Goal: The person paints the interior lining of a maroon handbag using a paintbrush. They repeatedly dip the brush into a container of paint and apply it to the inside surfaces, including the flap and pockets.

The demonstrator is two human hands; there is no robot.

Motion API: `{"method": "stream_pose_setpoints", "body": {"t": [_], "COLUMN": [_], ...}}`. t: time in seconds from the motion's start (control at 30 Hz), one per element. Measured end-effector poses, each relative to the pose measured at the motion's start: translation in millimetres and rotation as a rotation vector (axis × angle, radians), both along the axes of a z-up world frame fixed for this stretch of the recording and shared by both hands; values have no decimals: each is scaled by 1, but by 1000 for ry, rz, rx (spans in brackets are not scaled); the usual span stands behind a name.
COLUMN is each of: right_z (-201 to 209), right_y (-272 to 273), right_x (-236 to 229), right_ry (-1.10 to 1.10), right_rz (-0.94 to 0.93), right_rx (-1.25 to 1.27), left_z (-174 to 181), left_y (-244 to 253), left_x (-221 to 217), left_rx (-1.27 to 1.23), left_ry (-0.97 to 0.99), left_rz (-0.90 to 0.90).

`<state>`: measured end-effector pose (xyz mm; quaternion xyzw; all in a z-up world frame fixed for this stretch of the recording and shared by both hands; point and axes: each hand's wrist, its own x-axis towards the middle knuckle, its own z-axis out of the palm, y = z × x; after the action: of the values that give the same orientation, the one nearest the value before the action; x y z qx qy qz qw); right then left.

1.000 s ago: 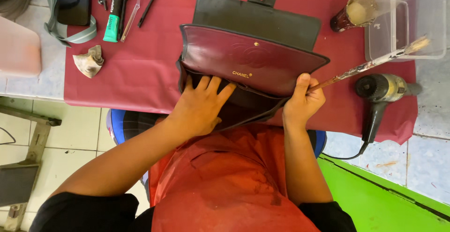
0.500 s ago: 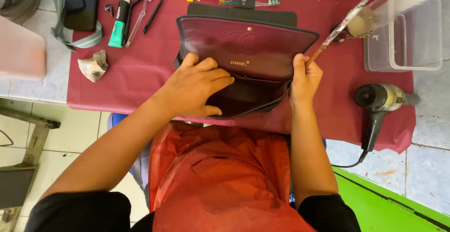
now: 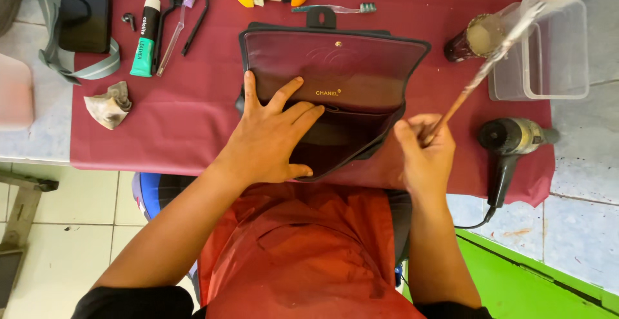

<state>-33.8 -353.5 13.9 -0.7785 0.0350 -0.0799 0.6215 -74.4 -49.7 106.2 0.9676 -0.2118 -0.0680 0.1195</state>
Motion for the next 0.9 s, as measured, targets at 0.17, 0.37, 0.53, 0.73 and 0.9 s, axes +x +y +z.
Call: {"method": "stream_pose_setpoints", "body": {"t": [0.17,0.37,0.53,0.73,0.9], "right_z": [17,-9,-16,15,20], "right_y": [34,5,-9,20,27], "right_x": [-27,-36,-55,-62,-60], "right_ry": [107,61,18,96,133], "right_rz": [95,174,209,148,123], "right_rx": [-191,-148,-71,-52,-47], "left_z": [-3,-7,-17,-9,-18], "left_y": [-15,2,27,30,33], "left_x": [-8,-7,-8,-19,-28], "left_rx": [63,-27,-172,-374,-447], "left_ry": [-13,10,-92,120,91], "left_rz": [18,31,56,54,14]}}
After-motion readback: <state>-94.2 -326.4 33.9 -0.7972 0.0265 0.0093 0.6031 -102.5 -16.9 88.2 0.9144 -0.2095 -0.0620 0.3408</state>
